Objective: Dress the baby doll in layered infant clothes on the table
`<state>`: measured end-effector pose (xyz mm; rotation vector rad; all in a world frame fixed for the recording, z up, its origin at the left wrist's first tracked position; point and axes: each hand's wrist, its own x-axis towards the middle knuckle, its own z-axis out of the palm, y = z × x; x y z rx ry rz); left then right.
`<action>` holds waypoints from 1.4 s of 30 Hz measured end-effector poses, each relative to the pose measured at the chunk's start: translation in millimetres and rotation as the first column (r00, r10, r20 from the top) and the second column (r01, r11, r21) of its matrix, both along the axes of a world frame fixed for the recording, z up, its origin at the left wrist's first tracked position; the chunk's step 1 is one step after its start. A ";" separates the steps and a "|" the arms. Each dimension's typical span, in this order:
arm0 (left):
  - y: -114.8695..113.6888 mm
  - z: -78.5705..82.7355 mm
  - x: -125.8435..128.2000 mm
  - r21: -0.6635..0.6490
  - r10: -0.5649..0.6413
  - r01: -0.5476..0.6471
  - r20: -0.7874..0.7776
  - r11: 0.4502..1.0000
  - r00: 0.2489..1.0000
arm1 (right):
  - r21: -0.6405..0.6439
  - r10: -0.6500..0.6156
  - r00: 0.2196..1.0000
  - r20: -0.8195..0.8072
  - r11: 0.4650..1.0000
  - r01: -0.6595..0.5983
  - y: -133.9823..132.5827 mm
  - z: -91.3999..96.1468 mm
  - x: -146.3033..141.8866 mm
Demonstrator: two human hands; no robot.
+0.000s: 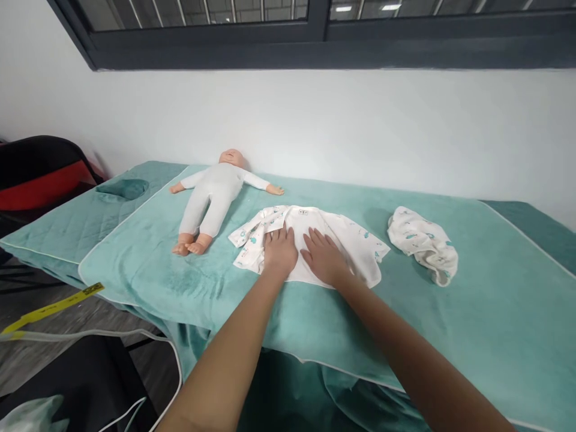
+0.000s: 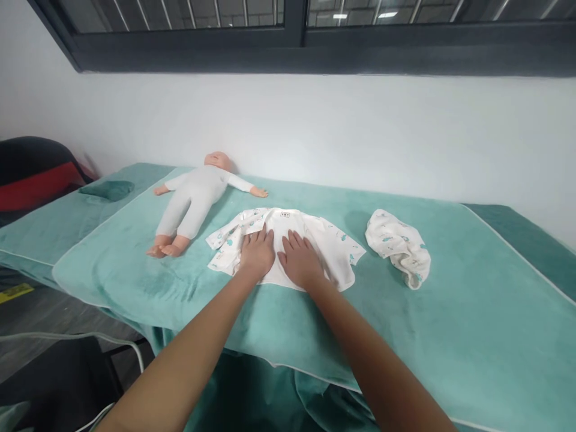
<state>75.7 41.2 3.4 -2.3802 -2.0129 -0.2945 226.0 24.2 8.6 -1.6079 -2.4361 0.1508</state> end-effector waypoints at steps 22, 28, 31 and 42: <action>0.7 -4.8 -3.6 0.045 -0.087 0.084 0.085 0.995 0.993 | 0.008 -0.563 0.820 -0.103 0.824 0.567 26.2 37.2 160.3; 0.5 -3.2 -4.0 0.046 -0.090 0.086 0.085 0.995 0.992 | 0.075 -0.653 0.755 -0.068 0.751 0.656 59.5 62.7 168.4; 0.4 -3.0 -4.0 0.044 -0.090 0.087 0.085 0.995 0.992 | 0.110 -0.657 0.753 -0.025 0.747 0.656 67.4 66.7 168.2; 1.1 -3.7 -4.2 0.057 -0.085 0.080 0.096 0.995 0.992 | 0.094 -0.577 0.817 -0.022 0.812 0.576 77.1 36.3 151.3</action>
